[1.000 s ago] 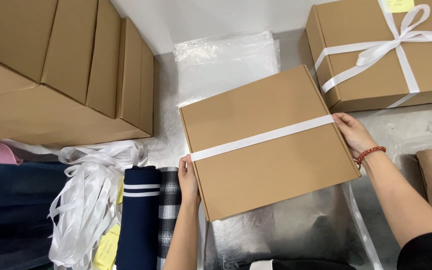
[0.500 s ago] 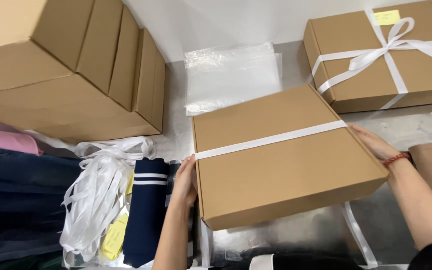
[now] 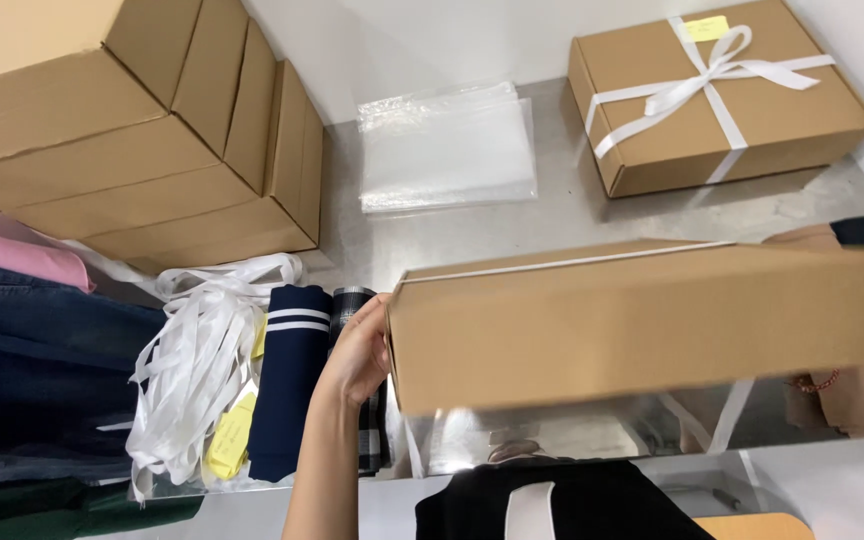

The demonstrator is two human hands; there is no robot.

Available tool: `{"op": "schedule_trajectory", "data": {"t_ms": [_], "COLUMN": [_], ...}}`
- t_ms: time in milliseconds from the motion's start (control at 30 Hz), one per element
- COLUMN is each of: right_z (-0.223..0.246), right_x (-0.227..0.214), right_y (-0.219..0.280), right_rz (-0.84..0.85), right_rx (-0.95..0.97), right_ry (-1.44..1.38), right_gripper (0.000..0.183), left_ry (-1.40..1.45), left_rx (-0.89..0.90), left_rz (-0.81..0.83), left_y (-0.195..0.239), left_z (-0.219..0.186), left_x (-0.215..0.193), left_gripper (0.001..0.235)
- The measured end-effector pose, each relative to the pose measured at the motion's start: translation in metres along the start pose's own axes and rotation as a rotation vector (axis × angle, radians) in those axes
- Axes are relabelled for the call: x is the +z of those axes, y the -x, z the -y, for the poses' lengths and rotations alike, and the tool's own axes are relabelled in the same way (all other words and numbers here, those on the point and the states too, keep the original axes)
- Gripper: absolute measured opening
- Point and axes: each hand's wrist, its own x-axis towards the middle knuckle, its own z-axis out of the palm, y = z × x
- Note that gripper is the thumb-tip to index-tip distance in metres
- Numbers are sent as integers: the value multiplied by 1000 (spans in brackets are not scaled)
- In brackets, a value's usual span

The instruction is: The person writes on a yellow sticky note attached to a cardboard box using a pencil. They then wrap a folded brown garment in a clear plastic bag and place it inside a cardboard box. Finally, they tie a white ribbon around the box.

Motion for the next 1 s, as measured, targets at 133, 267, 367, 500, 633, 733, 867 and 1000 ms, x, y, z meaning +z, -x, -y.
{"op": "schedule_trajectory", "data": {"t_ms": [133,267,367,500,633,733,867,1000], "right_z": [-37,-48,-51,-64,-72,-67,-65,-82], "right_x": [26,22,34,35,49,83,117,137], "right_y": [-4,-4,-11,-35,-39,-17,6,13], "right_rz": [23,-44,-72,-55,-81,-191,-284,-428], "right_rx": [-72,-10,15,40,-36,-65,-106,-205], "right_ry": [-111,9,-80,-311,-372,-424,-460,-544], "right_gripper": [28,14,30,44,22,17,20,15], "left_ry": [-20,69,157,281,232,275,343,523], "left_rx": [-30,-51,-27,-19,45,84,130,219], "left_rz": [37,4,-50,-33,-141,-224,-279,-234], "left_y": [-12,-41,-53,-65,-56,-57,-40,-38], "left_z": [11,31,35,37,28,39,47,68], "left_x": [4,-20,-28,-33,-16,-16,-6,-11], "left_gripper": [36,33,18,19,25,29,26,28]}}
